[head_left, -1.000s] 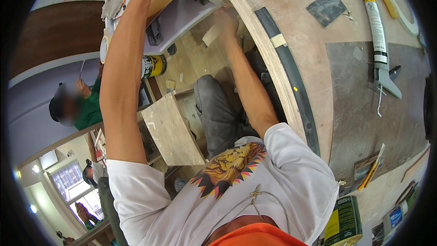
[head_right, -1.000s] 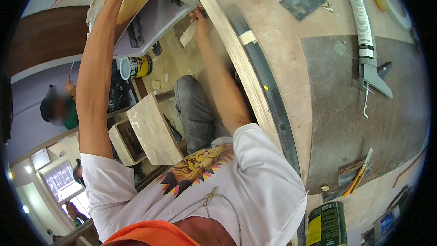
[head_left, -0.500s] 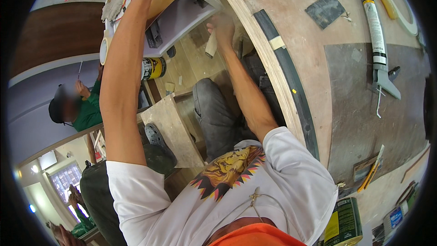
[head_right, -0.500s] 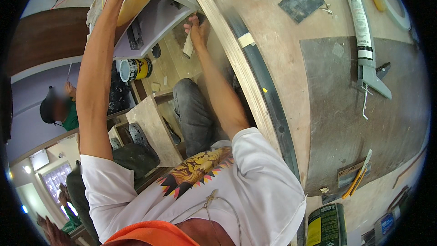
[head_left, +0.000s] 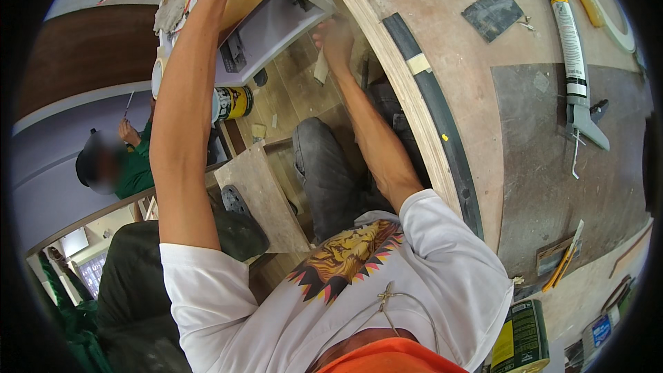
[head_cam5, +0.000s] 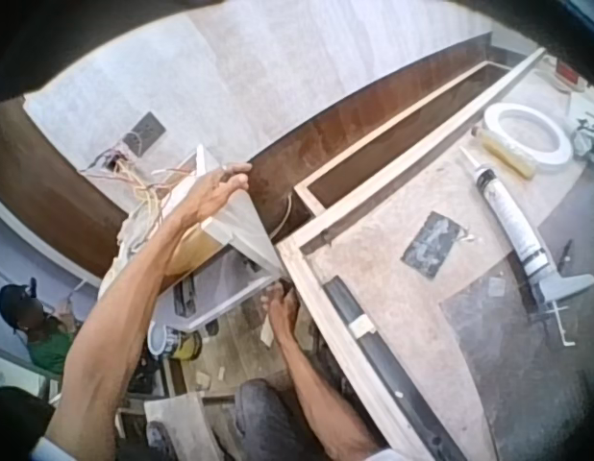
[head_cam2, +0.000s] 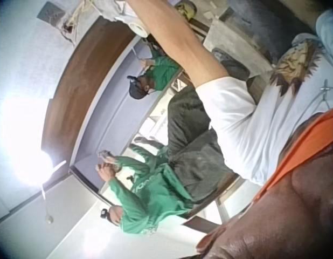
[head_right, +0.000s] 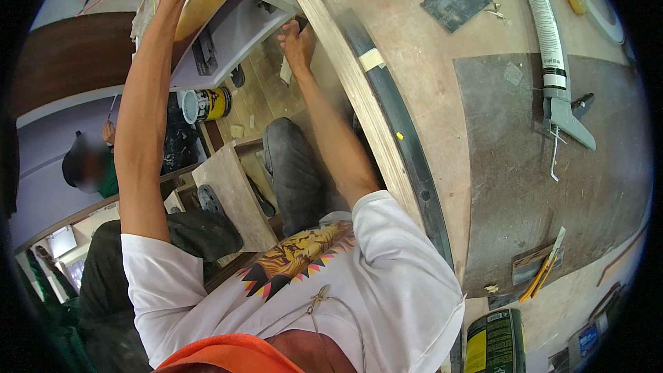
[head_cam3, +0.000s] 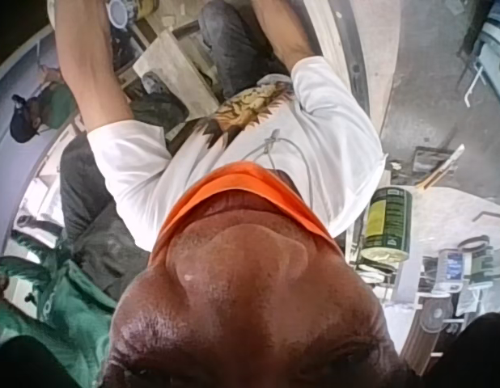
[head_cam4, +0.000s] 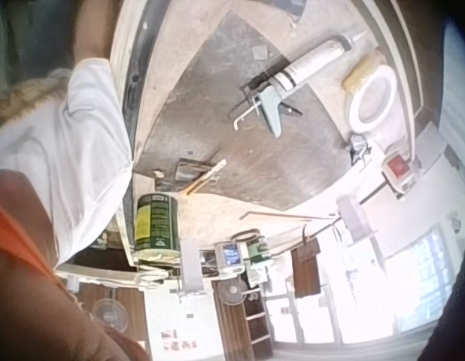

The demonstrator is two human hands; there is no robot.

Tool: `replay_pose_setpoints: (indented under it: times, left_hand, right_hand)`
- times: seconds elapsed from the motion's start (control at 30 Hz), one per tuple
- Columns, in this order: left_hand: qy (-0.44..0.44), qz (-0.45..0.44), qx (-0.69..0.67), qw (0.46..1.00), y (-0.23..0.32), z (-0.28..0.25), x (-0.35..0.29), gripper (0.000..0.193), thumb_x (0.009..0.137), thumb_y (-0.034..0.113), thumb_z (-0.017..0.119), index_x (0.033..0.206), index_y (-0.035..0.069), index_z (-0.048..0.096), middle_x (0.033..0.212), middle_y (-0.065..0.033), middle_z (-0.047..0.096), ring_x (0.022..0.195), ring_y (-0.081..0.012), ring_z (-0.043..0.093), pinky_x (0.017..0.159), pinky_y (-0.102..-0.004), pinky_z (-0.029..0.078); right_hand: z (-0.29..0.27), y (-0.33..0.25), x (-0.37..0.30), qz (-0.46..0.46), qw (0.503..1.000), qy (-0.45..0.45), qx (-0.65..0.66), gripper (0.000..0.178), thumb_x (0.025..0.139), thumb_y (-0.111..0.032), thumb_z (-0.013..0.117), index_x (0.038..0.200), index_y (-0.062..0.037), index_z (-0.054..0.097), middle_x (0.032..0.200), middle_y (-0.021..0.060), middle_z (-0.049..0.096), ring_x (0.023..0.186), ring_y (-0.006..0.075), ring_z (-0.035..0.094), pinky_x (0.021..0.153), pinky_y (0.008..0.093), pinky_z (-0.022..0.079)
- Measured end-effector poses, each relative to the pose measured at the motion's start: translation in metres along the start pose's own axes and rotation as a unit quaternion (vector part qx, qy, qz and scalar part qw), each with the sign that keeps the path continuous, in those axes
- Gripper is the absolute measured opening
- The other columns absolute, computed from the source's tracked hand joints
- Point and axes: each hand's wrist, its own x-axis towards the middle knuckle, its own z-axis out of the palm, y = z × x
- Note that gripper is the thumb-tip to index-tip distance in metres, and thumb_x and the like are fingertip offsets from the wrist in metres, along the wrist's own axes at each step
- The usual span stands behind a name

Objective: The person assembles a white drawer unit by wiping surfaces, applying tape, and sanding edges. They handle a drawer, tape, and sandpaper while working on the floor in a workshop.

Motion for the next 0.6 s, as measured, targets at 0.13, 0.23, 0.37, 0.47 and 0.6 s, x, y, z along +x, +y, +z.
replay_pose_setpoints:
  times: [0.13, 0.23, 0.37, 0.47, 0.6]
  left_hand:
    - [0.003, 0.009, 0.004, 1.000, 0.003, 0.000, -0.002, 0.051, 0.104, 0.035, 0.056, 0.141, 0.000, 0.058, 0.117, -0.0162, 0.073, 0.114, -0.0234, 0.067, 0.101, -0.0355, 0.049]
    - [0.005, 0.014, -0.003, 1.000, 0.002, -0.002, -0.004, 0.051, 0.104, 0.036, 0.056, 0.141, 0.000, 0.058, 0.117, -0.0160, 0.074, 0.113, -0.0232, 0.068, 0.100, -0.0355, 0.049]
    - [0.005, 0.011, -0.006, 1.000, 0.004, -0.001, -0.003, 0.051, 0.104, 0.036, 0.056, 0.140, 0.000, 0.059, 0.115, -0.0155, 0.074, 0.111, -0.0229, 0.068, 0.100, -0.0346, 0.049]
    - [0.009, 0.013, -0.022, 1.000, 0.001, -0.001, -0.003, 0.050, 0.105, 0.035, 0.056, 0.140, 0.000, 0.059, 0.114, -0.0151, 0.074, 0.111, -0.0224, 0.068, 0.099, -0.0336, 0.049]
    - [0.006, 0.013, -0.017, 1.000, -0.004, 0.001, -0.002, 0.048, 0.105, 0.033, 0.055, 0.140, 0.000, 0.058, 0.112, -0.0143, 0.074, 0.109, -0.0216, 0.067, 0.098, -0.0333, 0.049]
  right_hand:
    - [0.000, 0.004, 0.003, -0.003, 1.000, -0.004, -0.001, 0.029, 0.107, -0.018, 0.047, 0.130, 0.0000, 0.049, 0.093, 0.0082, 0.069, 0.064, 0.0147, 0.069, 0.052, 0.0281, 0.052]
    - [0.000, 0.005, 0.004, -0.006, 1.000, -0.004, -0.025, 0.028, 0.107, -0.019, 0.048, 0.126, 0.0007, 0.053, 0.091, 0.0081, 0.069, 0.063, 0.0149, 0.068, 0.051, 0.0283, 0.052]
    - [0.000, 0.005, 0.008, -0.005, 0.999, 0.011, -0.038, 0.024, 0.106, -0.020, 0.050, 0.109, 0.0005, 0.061, 0.087, 0.0080, 0.069, 0.064, 0.0157, 0.067, 0.053, 0.0283, 0.052]
    - [0.005, 0.004, 0.009, 0.002, 0.999, 0.015, -0.038, 0.022, 0.106, -0.019, 0.051, 0.103, 0.0004, 0.062, 0.084, 0.0082, 0.068, 0.063, 0.0163, 0.067, 0.052, 0.0298, 0.053]
    - [0.008, 0.001, 0.011, 0.009, 0.998, 0.032, -0.052, 0.024, 0.106, -0.019, 0.053, 0.100, 0.0019, 0.062, 0.081, 0.0096, 0.068, 0.060, 0.0183, 0.067, 0.052, 0.0325, 0.052]
